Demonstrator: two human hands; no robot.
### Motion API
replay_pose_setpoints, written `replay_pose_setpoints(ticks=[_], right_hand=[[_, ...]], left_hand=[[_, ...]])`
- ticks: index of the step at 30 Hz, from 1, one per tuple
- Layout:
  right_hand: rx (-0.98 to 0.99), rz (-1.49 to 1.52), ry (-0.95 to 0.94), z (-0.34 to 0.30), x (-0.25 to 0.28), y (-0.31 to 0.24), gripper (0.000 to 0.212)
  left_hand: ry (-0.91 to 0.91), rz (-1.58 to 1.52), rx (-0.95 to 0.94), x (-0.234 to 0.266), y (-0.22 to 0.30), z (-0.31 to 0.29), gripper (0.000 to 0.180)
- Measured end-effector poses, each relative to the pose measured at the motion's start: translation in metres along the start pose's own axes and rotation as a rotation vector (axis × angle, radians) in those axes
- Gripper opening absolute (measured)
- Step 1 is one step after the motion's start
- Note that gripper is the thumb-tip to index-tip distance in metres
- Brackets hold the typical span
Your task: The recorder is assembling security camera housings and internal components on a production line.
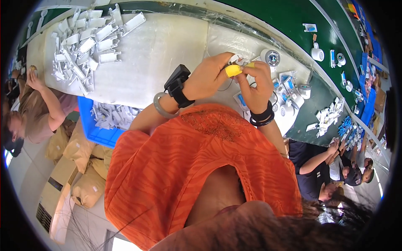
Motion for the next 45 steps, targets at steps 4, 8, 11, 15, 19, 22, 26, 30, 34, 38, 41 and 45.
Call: replay_pose_setpoints(ticks=[4,8,11,15,19,22,26,30,34,38,41,45], right_hand=[[0.076,-0.083,0.001,-0.002,0.001,-0.008,0.024],[0.113,-0.058,0.006,-0.008,-0.001,-0.01,0.024],[0.108,-0.034,-0.013,-0.009,-0.006,-0.008,0.025],[0.101,-0.037,-0.015,-0.012,-0.011,-0.005,0.025],[0.08,-0.035,0.022,-0.014,-0.012,-0.005,0.025],[0.049,-0.038,0.054,-0.008,-0.014,-0.005,0.024],[-0.036,0.074,-0.122,0.001,-0.016,0.002,0.023],[-0.274,0.364,0.006,0.002,-0.001,0.044,0.033],[-0.919,0.907,-0.509,-0.01,-0.05,0.087,0.039],[-0.689,0.698,-0.292,0.018,-0.015,0.087,0.047],[-0.547,0.264,-0.159,0.029,0.017,0.083,0.055],[-0.499,0.201,-0.13,0.037,0.031,0.075,0.056]], left_hand=[[-0.013,0.002,-0.037,-0.009,-0.006,-0.003,0.033],[-0.015,-0.017,0.012,-0.01,-0.009,-0.008,0.035],[-0.035,-0.058,0.086,-0.01,-0.012,-0.01,0.035],[-0.029,-0.07,0.033,-0.006,-0.01,-0.011,0.033],[0.013,-0.003,-0.003,0.001,-0.002,-0.008,0.012],[0.034,0.092,-0.184,0.003,0.003,0.0,0.024],[-0.025,0.034,0.011,0.007,-0.009,0.0,0.013],[-0.041,-0.223,0.136,0.0,-0.011,-0.003,0.021],[0.01,-0.215,0.097,-0.004,0.003,0.013,0.026],[0.096,-0.172,0.066,-0.002,0.009,0.022,0.028],[0.249,-0.087,0.166,0.01,-0.006,0.017,0.018],[0.283,-0.194,0.187,0.005,-0.019,0.014,0.017]])
Point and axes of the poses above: each hand's wrist, its own z-axis towards the middle knuckle, its own x-axis out of the back of the hand, y = z × x, the point moved 10 cm from there along z, towards the middle knuckle, and after that the axes turned 11 degrees about -x, right-handed, at the moved point
